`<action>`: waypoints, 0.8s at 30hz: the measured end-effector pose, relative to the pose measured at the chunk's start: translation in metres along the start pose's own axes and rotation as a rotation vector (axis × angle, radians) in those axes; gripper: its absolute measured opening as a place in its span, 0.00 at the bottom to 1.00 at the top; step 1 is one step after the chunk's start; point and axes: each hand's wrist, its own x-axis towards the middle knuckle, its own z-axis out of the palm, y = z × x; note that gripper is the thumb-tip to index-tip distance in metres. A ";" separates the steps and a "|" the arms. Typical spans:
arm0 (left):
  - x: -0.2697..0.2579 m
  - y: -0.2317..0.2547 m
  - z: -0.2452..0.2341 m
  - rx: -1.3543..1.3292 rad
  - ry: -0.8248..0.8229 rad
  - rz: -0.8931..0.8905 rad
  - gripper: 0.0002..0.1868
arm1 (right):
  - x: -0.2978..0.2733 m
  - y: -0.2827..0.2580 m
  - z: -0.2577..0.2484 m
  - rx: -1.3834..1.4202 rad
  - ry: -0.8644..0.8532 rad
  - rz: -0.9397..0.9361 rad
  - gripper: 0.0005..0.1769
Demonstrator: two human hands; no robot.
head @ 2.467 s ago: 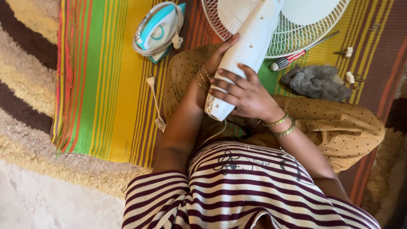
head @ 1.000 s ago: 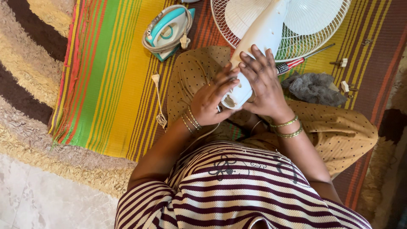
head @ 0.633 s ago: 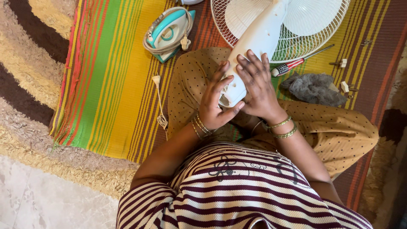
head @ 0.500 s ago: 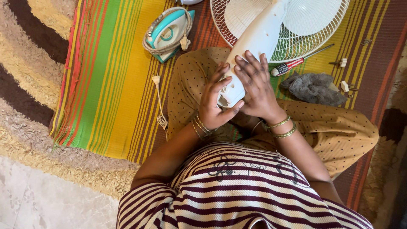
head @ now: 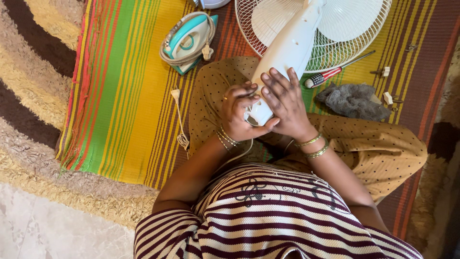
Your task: The person sits on a mat and cleans a disassembled white electric fan. They wipe the fan's plastic housing with a grey cloth, then reassemble the parts by hand, aligning and snapping the casing together.
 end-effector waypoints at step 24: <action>0.001 -0.017 -0.010 -0.106 -0.284 0.211 0.52 | -0.008 0.008 0.008 0.017 0.107 0.021 0.46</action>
